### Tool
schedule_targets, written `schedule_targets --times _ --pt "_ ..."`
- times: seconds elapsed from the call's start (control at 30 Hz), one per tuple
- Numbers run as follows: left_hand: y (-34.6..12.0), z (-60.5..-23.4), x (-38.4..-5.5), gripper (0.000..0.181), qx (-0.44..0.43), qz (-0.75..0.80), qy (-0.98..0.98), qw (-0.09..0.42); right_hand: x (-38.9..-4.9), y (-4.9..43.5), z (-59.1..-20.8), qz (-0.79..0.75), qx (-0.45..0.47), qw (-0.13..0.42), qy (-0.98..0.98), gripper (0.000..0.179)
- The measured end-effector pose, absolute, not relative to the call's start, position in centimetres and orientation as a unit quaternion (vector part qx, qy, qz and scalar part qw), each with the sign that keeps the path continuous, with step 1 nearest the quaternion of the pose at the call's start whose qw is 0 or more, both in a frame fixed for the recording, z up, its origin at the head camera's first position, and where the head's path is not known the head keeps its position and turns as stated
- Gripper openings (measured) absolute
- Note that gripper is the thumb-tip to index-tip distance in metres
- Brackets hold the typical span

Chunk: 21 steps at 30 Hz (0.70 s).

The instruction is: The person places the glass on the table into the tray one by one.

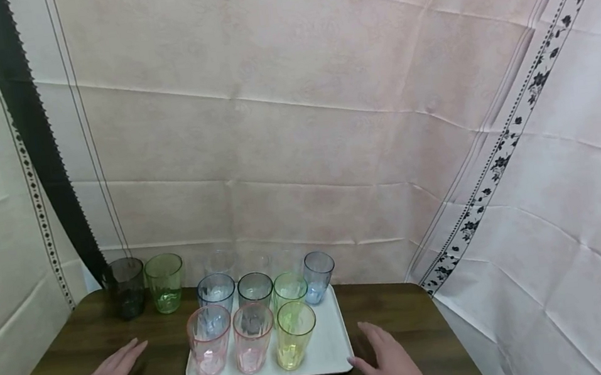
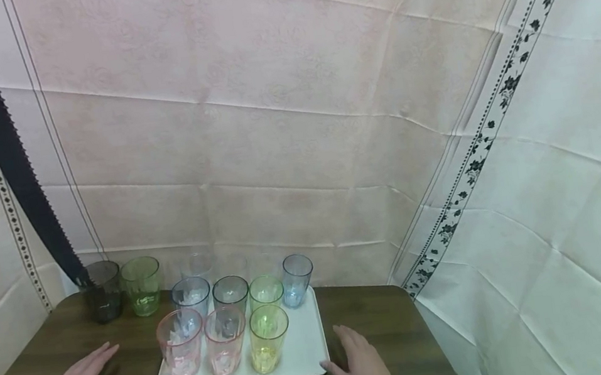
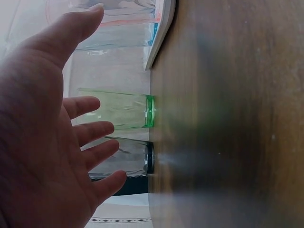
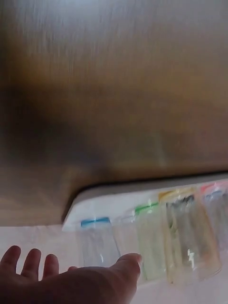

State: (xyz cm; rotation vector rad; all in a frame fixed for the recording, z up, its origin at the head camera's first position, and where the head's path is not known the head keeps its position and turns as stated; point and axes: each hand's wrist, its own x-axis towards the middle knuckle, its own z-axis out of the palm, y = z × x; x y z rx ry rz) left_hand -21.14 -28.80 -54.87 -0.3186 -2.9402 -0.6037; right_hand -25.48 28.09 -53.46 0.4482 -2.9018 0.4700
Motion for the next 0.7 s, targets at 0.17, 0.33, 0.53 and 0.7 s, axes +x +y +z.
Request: schedule_targets --times 0.17,0.33,0.53,0.7 --pt "-28.8 -55.1 -21.2 0.116 -0.106 -0.2 -0.972 0.059 -24.1 28.4 -54.5 0.127 0.179 0.082 -0.972 0.082" --pt "-28.8 -55.6 -20.8 0.114 -0.111 -0.201 -0.97 0.08 -23.9 28.7 -55.4 0.103 0.197 0.093 -0.97 0.081" --pt "-29.2 -55.8 -21.0 0.113 -0.103 -0.209 -0.97 0.061 -23.6 28.8 -55.7 0.109 0.19 0.1 -0.971 0.082" --pt "-30.5 -56.1 -22.5 0.099 -0.06 -0.271 -0.957 0.086 -23.3 28.6 -55.6 0.117 0.183 0.097 -0.971 0.081"
